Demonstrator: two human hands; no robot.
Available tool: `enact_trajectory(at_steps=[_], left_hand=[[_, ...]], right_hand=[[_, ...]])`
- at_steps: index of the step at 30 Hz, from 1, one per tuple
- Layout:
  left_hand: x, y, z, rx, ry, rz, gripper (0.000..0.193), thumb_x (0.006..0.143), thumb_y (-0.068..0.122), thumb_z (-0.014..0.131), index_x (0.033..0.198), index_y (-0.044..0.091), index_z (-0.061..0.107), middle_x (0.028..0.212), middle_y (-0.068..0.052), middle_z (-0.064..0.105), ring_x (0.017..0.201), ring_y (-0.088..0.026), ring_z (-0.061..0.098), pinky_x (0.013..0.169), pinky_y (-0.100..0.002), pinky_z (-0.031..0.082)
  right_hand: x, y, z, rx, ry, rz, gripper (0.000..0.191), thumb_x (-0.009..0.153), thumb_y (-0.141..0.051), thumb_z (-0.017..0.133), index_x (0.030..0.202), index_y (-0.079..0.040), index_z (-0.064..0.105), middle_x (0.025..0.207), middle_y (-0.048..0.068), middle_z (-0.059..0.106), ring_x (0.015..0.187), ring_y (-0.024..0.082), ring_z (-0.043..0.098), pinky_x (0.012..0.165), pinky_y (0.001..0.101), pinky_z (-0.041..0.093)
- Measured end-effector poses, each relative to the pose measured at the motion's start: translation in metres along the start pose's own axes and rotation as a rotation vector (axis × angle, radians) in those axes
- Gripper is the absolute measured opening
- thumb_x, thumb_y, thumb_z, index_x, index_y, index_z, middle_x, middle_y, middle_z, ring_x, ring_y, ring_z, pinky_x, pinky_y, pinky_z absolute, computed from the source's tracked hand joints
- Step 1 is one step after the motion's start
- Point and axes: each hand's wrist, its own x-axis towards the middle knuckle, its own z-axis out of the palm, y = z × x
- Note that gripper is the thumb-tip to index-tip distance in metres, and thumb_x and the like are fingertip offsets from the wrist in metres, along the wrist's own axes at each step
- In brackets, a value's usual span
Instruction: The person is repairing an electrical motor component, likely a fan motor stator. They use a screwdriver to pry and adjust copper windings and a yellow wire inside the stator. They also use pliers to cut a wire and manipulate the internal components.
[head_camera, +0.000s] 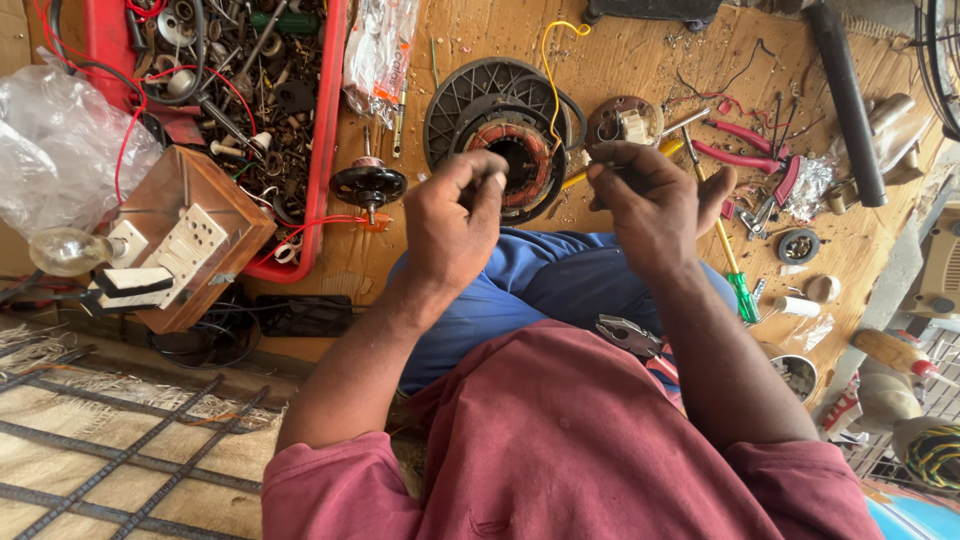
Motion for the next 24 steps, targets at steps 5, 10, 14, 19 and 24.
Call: enact_trajectory(at_steps=[5,10,14,19,24], left_hand=[[0.008,0.008,-0.006,0.13,0.113,0.183,0.018,0.093,-0.004,0.074,0.11,0.001,0.069,0.117,-0.014,0.073,0.104,-0.022,0.071,0.091,-0.032,0.058],[0.017,0.009,0.008,0.156,0.068,0.206,0.022,0.093,-0.007,0.072,0.113,0.002,0.068,0.126,-0.015,0.07,0.124,-0.029,0.069,0.107,-0.038,0.057],[0.012,0.023,0.008,0.069,-0.022,0.086,0.045,0.092,-0.003,0.078,0.131,0.007,0.06,0.142,-0.017,0.057,0.131,-0.03,0.066,0.107,-0.036,0.058],[0.008,0.028,-0.008,0.389,-0.167,0.177,0.113,0.061,0.009,0.097,0.154,0.001,0.033,0.157,-0.032,0.029,0.147,-0.051,0.034,0.12,-0.052,0.035],[0.011,0.013,-0.001,0.419,-0.168,0.155,0.113,0.062,0.005,0.094,0.155,-0.003,0.029,0.152,-0.03,0.035,0.143,-0.048,0.039,0.121,-0.052,0.033]], right_hand=[[-0.002,-0.004,-0.022,-0.133,0.064,0.039,0.018,0.094,-0.006,0.078,0.107,0.002,0.069,0.094,0.006,0.074,0.077,0.009,0.068,0.069,0.0232,0.054],[0.007,-0.011,-0.007,-0.08,-0.016,-0.035,0.021,0.097,-0.012,0.075,0.115,-0.003,0.07,0.102,0.004,0.074,0.085,0.01,0.071,0.078,0.0229,0.057],[0.024,-0.016,0.04,-0.378,0.05,-0.453,0.024,0.1,-0.011,0.075,0.122,-0.002,0.072,0.111,0.007,0.068,0.099,0.016,0.069,0.084,0.0265,0.057],[0.02,-0.013,0.035,-0.197,0.115,-0.272,0.027,0.094,-0.006,0.068,0.121,-0.005,0.071,0.108,0.006,0.069,0.096,0.015,0.07,0.076,0.0272,0.061],[0.043,0.009,-0.039,-0.065,0.363,0.108,0.029,0.098,-0.015,0.066,0.122,0.001,0.069,0.107,0.01,0.074,0.088,0.017,0.072,0.079,0.0305,0.063]])
